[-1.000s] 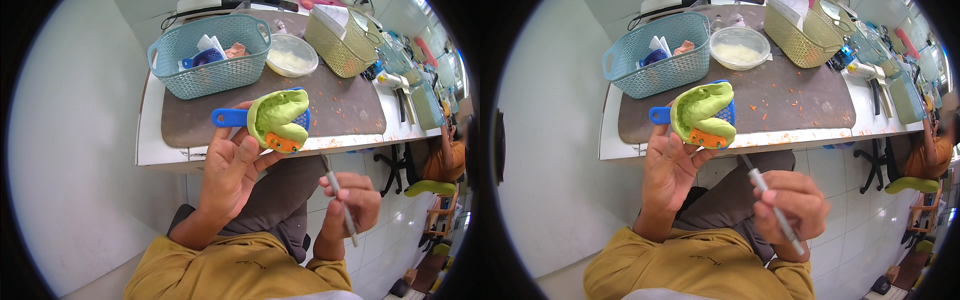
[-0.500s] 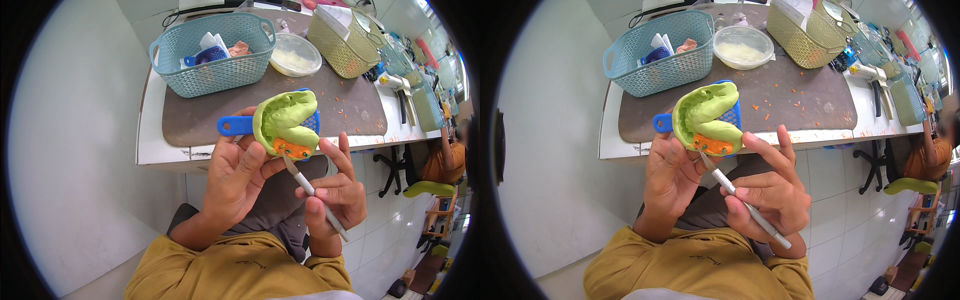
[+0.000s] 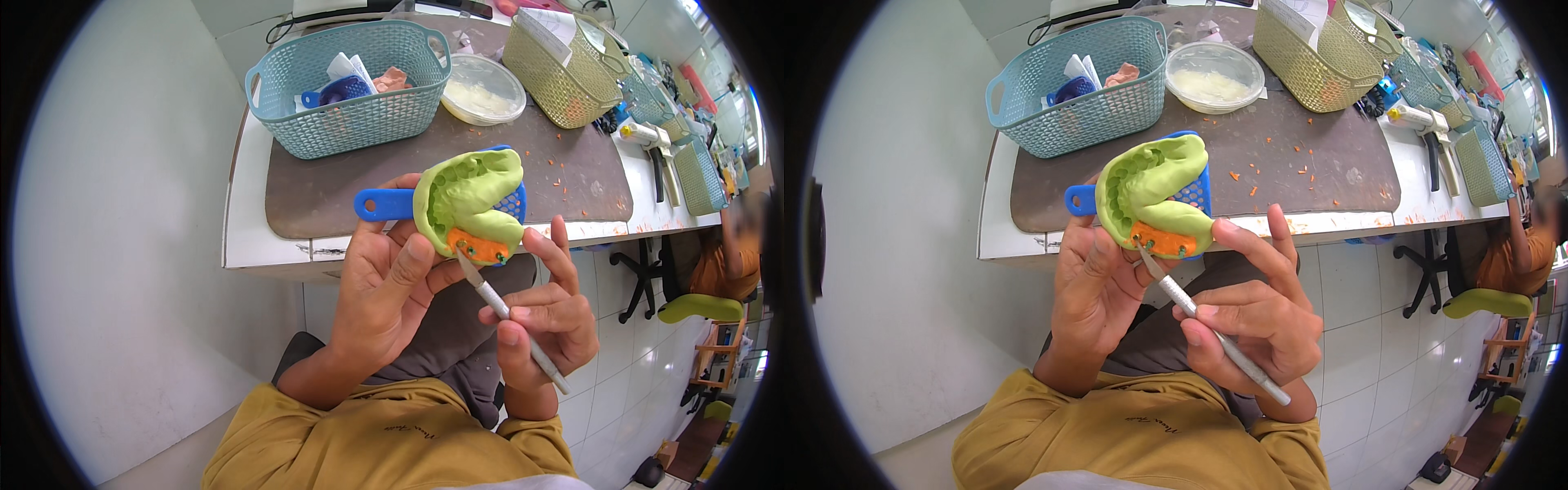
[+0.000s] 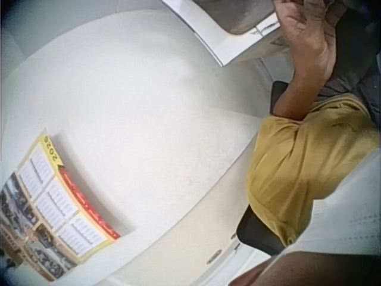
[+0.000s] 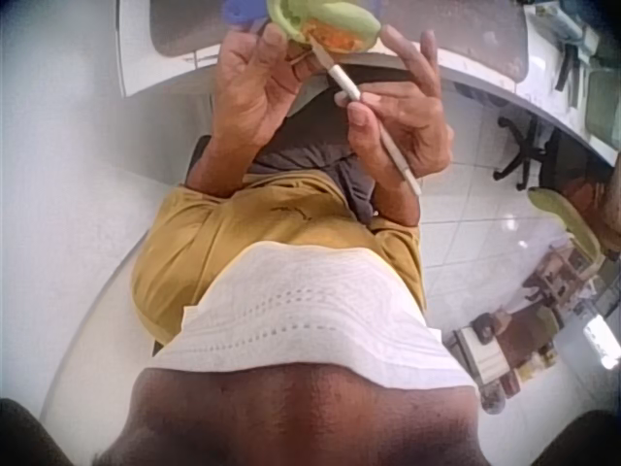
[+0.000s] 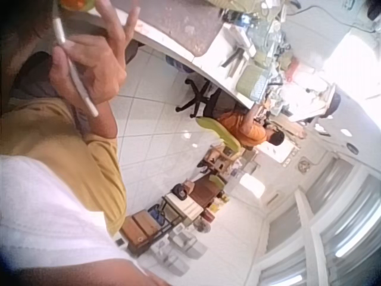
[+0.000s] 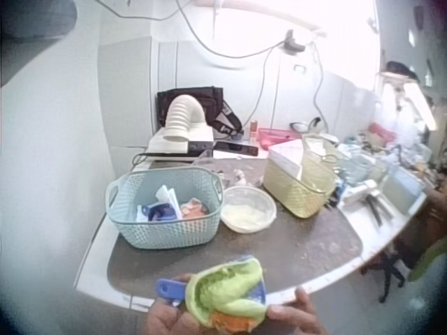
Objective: The person refines a green dental model held in a blue plastic holder using a metal carving tool and a small brush. The person scrapes and smooths the model's surface, then brushes away debris before placing the model into a basket.
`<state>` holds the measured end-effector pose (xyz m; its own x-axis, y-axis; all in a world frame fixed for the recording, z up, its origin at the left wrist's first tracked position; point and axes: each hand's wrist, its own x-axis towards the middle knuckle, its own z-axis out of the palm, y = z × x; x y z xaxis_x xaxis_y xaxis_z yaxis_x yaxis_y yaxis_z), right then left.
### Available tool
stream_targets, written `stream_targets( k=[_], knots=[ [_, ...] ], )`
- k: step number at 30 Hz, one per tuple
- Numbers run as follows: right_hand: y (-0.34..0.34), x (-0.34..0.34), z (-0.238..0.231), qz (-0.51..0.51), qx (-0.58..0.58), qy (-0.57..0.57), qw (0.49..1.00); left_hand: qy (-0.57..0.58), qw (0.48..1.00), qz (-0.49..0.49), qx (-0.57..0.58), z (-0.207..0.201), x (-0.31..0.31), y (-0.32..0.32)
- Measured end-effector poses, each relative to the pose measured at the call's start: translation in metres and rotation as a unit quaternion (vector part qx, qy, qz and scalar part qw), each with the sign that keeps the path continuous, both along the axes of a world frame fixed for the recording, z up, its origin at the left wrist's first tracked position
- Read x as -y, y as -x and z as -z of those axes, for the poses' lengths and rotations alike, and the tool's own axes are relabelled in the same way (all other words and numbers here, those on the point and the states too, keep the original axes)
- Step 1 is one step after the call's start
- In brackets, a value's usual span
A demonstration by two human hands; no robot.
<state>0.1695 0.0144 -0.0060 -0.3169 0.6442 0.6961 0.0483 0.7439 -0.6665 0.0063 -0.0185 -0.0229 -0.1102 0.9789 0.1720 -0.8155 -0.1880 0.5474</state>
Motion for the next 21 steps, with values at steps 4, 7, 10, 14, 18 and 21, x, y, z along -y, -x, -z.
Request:
stream_targets(
  k=[4,7,10,14,18,21],
  knots=[
    [-0.001,0.001,0.001,-0.001,-0.001,0.003,1.0,-0.008,1.0,0.006,0.0,0.001,0.001,-0.001],
    [-0.003,0.001,0.0,0.002,0.007,-0.001,1.0,-0.013,1.0,0.008,-0.003,0.0,0.0,-0.001],
    [-0.003,0.0,-0.001,0.0,0.012,-0.002,1.0,-0.02,1.0,0.01,-0.005,0.0,-0.001,-0.002],
    [-0.003,-0.002,-0.002,-0.007,0.009,0.0,1.0,-0.035,0.999,0.001,-0.02,-0.001,-0.003,-0.001],
    [-0.004,-0.004,-0.007,-0.014,0.006,0.016,1.0,-0.044,0.998,-0.009,-0.035,-0.001,-0.003,0.002],
    [-0.006,-0.005,-0.012,-0.017,0.01,0.027,0.999,-0.047,0.998,-0.014,-0.048,-0.004,-0.004,0.004]
  ],
)
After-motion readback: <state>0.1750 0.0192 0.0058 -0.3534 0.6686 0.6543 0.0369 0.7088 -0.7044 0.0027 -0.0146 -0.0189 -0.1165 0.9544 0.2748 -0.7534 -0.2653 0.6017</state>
